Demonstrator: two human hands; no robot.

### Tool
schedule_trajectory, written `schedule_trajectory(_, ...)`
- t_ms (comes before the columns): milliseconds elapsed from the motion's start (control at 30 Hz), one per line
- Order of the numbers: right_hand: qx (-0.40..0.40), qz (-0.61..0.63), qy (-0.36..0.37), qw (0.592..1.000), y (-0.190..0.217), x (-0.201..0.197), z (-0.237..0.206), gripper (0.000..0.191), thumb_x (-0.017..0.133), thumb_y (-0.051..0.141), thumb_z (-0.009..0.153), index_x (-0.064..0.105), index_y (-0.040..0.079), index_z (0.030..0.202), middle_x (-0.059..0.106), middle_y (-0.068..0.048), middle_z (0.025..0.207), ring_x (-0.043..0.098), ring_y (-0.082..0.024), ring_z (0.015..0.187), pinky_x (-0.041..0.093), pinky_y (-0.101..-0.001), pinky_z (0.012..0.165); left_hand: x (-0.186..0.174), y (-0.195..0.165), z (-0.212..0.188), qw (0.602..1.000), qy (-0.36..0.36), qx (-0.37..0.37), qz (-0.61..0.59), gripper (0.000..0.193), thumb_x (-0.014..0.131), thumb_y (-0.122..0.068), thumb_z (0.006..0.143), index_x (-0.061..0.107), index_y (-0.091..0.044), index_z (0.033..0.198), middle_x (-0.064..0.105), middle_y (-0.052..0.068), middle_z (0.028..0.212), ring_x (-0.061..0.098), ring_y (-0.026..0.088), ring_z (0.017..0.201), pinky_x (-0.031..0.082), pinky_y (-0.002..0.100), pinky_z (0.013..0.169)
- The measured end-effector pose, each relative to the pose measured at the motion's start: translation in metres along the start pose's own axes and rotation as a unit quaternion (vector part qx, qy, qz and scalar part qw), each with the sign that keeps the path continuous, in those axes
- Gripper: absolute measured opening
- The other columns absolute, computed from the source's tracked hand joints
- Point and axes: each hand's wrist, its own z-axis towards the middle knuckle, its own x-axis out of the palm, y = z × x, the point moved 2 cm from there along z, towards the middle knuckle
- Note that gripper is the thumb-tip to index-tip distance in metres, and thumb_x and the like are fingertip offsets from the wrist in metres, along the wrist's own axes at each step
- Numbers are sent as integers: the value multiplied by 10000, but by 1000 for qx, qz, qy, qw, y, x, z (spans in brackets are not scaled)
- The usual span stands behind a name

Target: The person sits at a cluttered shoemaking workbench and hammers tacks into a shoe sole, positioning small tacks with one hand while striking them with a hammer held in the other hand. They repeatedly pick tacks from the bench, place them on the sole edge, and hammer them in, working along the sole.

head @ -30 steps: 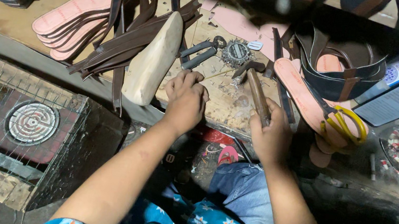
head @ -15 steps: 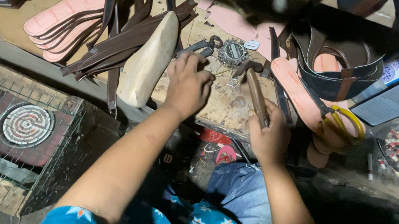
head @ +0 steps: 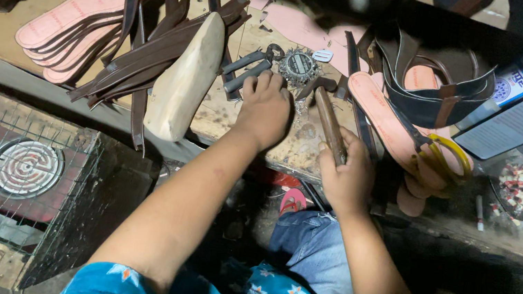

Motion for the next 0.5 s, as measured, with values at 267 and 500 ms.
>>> schedule_trajectory(267, 20, 10, 11, 1000, 4, -5, 0, 406, 746, 218, 899, 655, 25, 1244, 707, -204, 1166, 692, -363, 1064, 531, -422, 920, -23, 11, -37, 981, -159, 18, -113, 194, 636, -77, 868, 666, -1, 1044, 579, 139, 1244, 472, 328, 1262, 302, 482, 1080)
schedule_trajectory(500, -12, 16, 1, 1000, 2, -3, 0, 393, 741, 200, 905, 656, 9, 1237, 711, -216, 1144, 697, -374, 1049, 535, -428, 919, -26, 17, -91, 982, -137, 17, -131, 82, 689, -87, 844, 674, -71, 923, 620, 91, 1199, 517, 311, 1228, 341, 479, 1029)
